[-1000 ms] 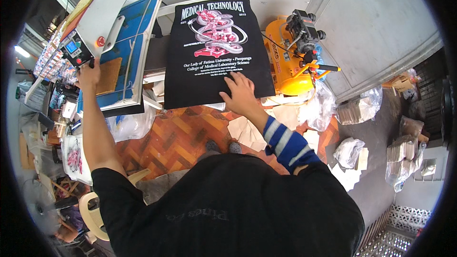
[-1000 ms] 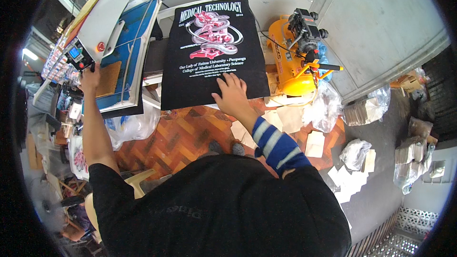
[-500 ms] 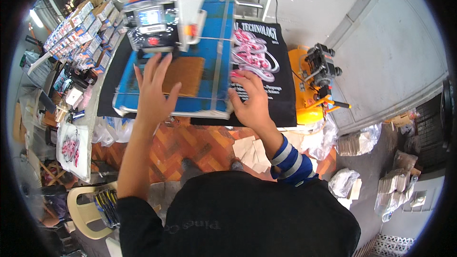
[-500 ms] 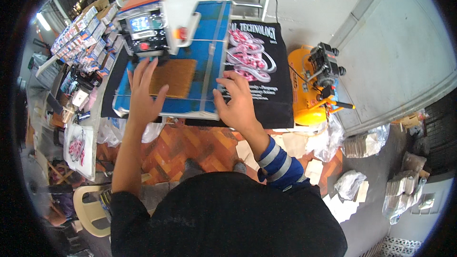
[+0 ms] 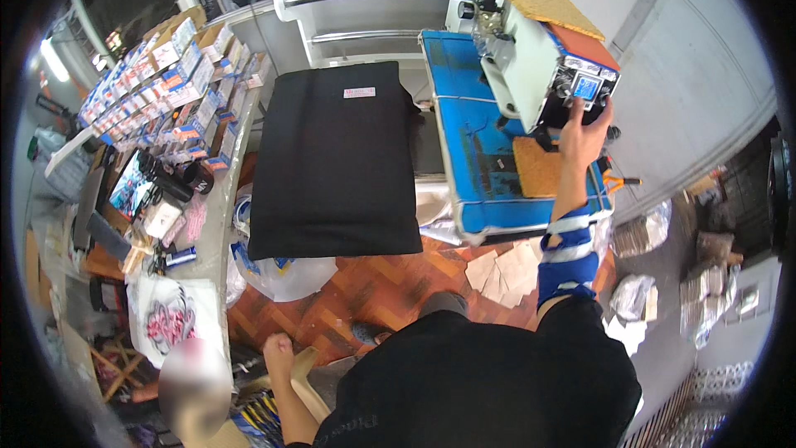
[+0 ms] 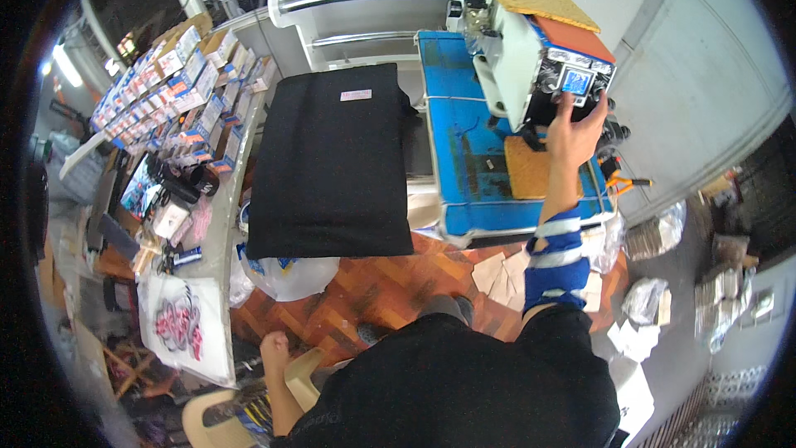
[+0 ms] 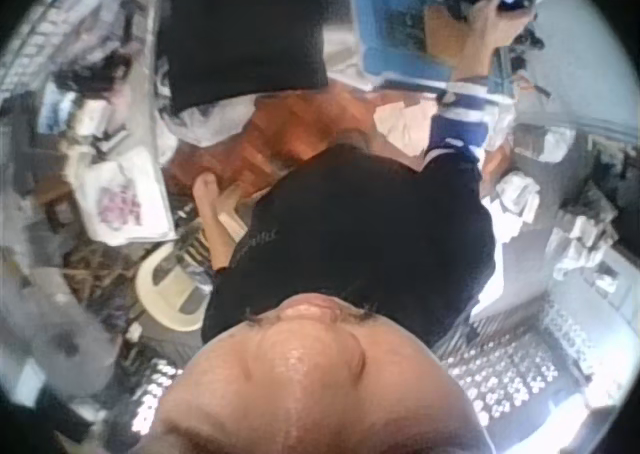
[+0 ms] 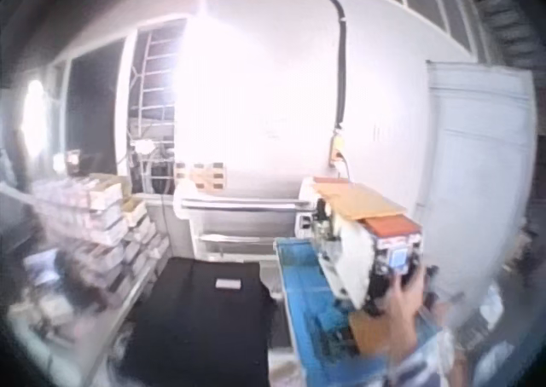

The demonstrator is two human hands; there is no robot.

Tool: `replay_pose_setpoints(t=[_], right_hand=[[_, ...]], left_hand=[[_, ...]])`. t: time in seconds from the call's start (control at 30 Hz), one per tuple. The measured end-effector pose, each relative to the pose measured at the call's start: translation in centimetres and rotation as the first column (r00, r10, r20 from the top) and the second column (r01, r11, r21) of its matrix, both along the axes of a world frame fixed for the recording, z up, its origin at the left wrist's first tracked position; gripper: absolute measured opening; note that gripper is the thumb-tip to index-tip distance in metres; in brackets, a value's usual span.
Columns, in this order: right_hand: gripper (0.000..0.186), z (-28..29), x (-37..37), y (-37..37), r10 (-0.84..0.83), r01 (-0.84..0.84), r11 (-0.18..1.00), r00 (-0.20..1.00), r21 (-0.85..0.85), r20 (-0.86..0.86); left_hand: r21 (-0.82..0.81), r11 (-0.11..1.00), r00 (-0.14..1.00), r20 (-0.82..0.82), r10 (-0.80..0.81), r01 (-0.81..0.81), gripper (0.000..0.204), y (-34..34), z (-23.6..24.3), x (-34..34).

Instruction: The person places black t-shirts onto a heat press, aligns printed transfer sheets on the shirts, closes the press, and then removes the finished shirts. The person repeats this process for multiple shirts, stacking completed items on a nearby table.

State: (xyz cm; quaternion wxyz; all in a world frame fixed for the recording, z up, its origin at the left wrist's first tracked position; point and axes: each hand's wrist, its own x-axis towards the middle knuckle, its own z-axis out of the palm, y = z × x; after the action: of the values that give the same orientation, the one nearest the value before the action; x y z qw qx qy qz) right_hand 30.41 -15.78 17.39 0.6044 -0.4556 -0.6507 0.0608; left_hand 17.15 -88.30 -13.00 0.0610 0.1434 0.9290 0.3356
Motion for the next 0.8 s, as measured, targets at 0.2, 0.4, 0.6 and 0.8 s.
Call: replay_pose_setpoints(t=[0.2,0.4,0.6,0.8], right_hand=[[0.063,0.1,4.0,6.5,-0.028,0.028,1.000,0.997,-0.001,-0.065],[0.051,-0.7,4.4,7.5,-0.087,0.093,0.992,0.993,0.079,-0.084],[0.046,-0.4,4.1,7.5,-0.097,0.102,0.994,0.991,0.048,-0.095],[0.041,0.4,9.1,7.7,-0.073,0.065,0.996,0.988,0.064,0.137]], left_hand=[[-0.066,0.998,0.981,0.194,-0.002,0.015,0.026,-2.9,-3.6,-4.3],[0.004,0.996,0.979,0.182,-0.090,0.091,0.026,2.5,0.8,-13.9],[0.144,0.988,0.963,0.269,0.017,-0.058,0.026,2.1,-2.9,-22.1],[0.409,0.858,0.835,0.549,0.041,-0.311,0.040,8.1,-0.9,-34.3]])
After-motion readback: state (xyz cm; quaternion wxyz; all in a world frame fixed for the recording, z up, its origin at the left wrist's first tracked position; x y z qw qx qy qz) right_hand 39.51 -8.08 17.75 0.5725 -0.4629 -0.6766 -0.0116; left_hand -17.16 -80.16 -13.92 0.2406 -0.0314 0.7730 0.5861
